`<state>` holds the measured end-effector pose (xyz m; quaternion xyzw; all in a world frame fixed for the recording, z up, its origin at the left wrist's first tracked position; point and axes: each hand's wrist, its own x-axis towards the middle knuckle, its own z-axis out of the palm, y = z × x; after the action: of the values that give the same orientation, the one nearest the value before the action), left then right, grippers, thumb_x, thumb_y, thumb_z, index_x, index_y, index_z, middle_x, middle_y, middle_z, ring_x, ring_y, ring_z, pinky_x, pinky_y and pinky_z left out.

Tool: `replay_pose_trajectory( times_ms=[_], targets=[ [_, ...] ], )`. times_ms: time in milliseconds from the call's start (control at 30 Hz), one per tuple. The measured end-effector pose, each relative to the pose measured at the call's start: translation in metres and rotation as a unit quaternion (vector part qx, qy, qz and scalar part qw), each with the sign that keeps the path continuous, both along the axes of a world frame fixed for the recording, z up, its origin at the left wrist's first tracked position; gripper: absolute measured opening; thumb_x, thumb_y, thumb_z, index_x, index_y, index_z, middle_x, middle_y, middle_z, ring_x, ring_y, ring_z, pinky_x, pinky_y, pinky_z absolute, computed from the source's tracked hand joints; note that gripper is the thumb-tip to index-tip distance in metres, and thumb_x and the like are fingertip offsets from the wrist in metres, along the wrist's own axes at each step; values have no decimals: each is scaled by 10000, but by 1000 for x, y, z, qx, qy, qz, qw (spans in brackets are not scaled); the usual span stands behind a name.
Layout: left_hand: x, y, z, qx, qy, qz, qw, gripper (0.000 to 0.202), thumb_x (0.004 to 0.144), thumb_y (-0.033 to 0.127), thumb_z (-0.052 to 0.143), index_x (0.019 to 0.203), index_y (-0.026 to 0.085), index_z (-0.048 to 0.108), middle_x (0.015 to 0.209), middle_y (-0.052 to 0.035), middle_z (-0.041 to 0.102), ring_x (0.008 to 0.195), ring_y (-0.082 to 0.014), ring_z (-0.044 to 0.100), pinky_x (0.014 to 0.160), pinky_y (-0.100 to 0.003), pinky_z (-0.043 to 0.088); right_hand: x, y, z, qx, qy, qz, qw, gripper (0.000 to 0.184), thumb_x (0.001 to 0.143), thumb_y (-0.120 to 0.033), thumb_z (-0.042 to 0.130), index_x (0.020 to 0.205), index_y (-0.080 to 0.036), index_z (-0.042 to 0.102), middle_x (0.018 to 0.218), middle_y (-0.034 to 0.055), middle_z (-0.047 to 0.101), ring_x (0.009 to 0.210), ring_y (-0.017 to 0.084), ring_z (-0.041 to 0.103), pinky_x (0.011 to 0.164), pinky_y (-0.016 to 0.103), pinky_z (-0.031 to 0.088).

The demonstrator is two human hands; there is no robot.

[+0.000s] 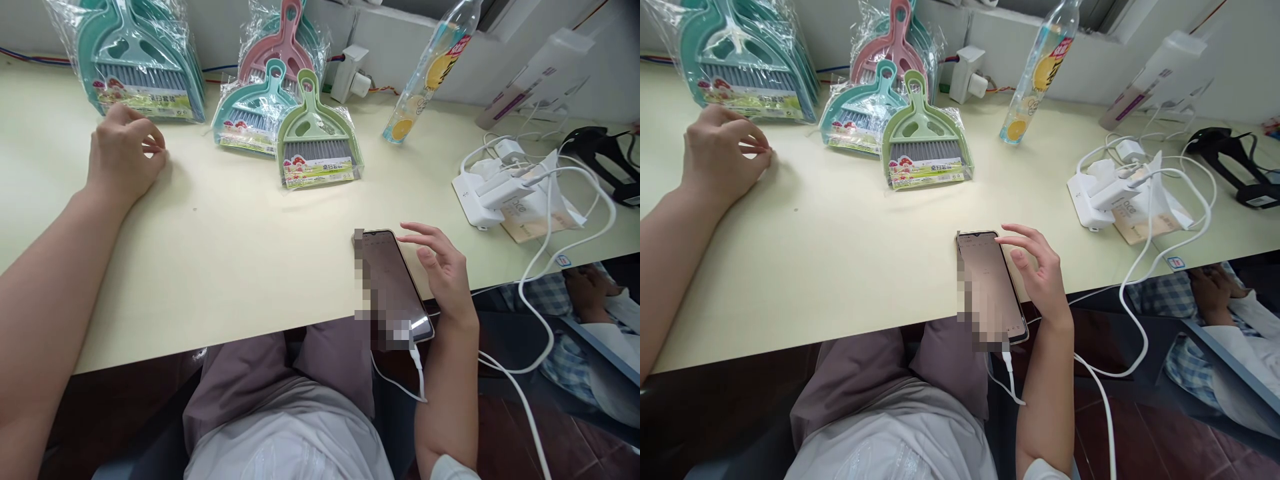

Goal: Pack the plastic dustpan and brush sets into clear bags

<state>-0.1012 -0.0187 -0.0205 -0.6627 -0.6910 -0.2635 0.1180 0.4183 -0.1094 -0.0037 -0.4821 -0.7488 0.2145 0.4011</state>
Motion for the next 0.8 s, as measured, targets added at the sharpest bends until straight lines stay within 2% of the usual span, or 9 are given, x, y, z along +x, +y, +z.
replay_pose_trajectory(
  times_ms=[133,367,533,667,800],
  targets=[
    [1,0,1,-5,3,3,1000,287,838,363,541,977,154,680,1255,-50,544,893,-144,677,879,-307,559,0,0,0,0,-1,-1,1000,310,952,-510,484,1016,-321,721,1246,39,659,1238,286,571,1082,532,426],
    [-3,0,-1,-8,-5,14,1000,252,868,326,541,1012,178,686,1304,-30,513,962,-135,664,922,-279,534,-1,0,1,-2,11,5,1000,270,953,-470,506,1018,-323,723,1233,33,666,1230,279,576,1084,521,423],
    [-2,-1,-1,14,-17,-27,999,233,880,287,533,1002,185,704,1331,-44,506,1045,-172,635,923,-306,554,-1,0,1,-2,11,2,1000,260,953,-463,508,1015,-328,721,1228,31,668,1226,276,578,1081,517,424],
    [1,-1,2,22,-16,-42,999,197,836,282,589,946,178,716,1300,-66,530,1097,-224,603,901,-344,581,-1,0,0,2,12,-1,1000,253,958,-445,506,1012,-325,721,1220,31,670,1220,273,583,1077,510,427],
    [-2,1,1,32,-22,-52,998,191,811,251,611,945,156,709,1277,-69,533,1074,-219,615,880,-351,594,-1,0,0,3,13,-5,1000,244,962,-424,507,1010,-318,722,1216,32,672,1217,266,583,1075,504,425]
  ],
)
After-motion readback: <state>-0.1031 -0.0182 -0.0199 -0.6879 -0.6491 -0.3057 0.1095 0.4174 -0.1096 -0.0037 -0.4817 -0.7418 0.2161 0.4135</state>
